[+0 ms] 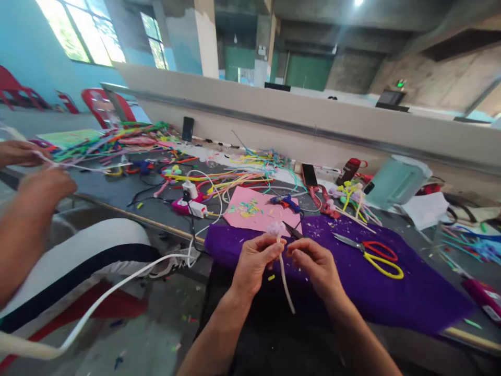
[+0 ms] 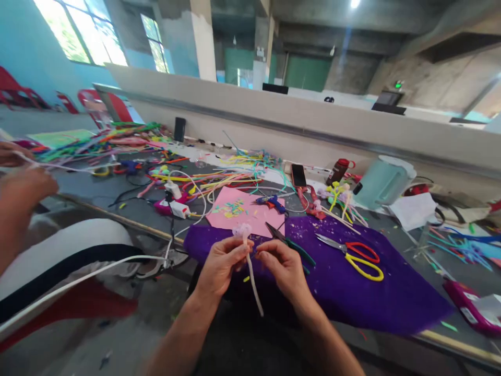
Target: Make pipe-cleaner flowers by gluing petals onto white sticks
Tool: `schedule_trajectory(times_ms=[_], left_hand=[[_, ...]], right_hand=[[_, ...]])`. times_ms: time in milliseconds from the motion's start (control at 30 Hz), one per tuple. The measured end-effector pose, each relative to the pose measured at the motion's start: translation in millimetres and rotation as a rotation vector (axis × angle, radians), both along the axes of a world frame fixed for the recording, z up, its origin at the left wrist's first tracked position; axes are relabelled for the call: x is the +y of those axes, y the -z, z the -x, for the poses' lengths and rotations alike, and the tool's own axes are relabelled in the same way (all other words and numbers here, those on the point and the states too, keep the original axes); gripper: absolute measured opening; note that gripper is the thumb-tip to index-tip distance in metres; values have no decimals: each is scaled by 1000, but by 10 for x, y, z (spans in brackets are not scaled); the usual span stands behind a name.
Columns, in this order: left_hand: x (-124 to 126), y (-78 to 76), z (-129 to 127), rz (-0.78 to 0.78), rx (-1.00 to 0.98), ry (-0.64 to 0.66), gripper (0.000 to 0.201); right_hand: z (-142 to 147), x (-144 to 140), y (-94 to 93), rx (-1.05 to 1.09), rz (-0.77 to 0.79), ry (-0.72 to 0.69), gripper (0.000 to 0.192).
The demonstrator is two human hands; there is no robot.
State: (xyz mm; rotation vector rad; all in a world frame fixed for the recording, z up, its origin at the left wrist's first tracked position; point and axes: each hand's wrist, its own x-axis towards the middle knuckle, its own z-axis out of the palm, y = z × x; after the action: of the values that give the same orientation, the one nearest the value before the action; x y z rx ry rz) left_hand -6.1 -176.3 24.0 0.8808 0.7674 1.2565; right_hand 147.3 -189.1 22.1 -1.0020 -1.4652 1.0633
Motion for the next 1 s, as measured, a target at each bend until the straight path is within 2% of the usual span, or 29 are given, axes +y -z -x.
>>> schedule_trajectory(times_ms=[133,233,333,400,533,700,800,933,1000], left_hand=[[67,70,-28,13,-27,-30,15],[85,124,-42,10,-28,-45,16],[82,158,-49,29,-47,-54,17],[81,164,-53,30,-49,-63,17],[91,161,-54,15,-35,-31,19],[142,164,-2,18,-53,-28,18],[172,167,66,-21,-86,-45,15],[204,183,138,-33,-149,-72,14],[215,189,148,-26,-161,-66,14]], right_hand=[[113,16,146,58,12,17,18],[167,34,154,112,-3,13,18],[210,47,148,137,8,-48,18],[227,59,149,115,0,-79,17],[230,94,137,47,-44,-35,15],[170,161,173,-3,-6,-87,20],[70,172,299,-191,-87,-74,21],[-22,149,556,-735,-405,-136,24],[-2,146,685,-948,-547,-121,29]])
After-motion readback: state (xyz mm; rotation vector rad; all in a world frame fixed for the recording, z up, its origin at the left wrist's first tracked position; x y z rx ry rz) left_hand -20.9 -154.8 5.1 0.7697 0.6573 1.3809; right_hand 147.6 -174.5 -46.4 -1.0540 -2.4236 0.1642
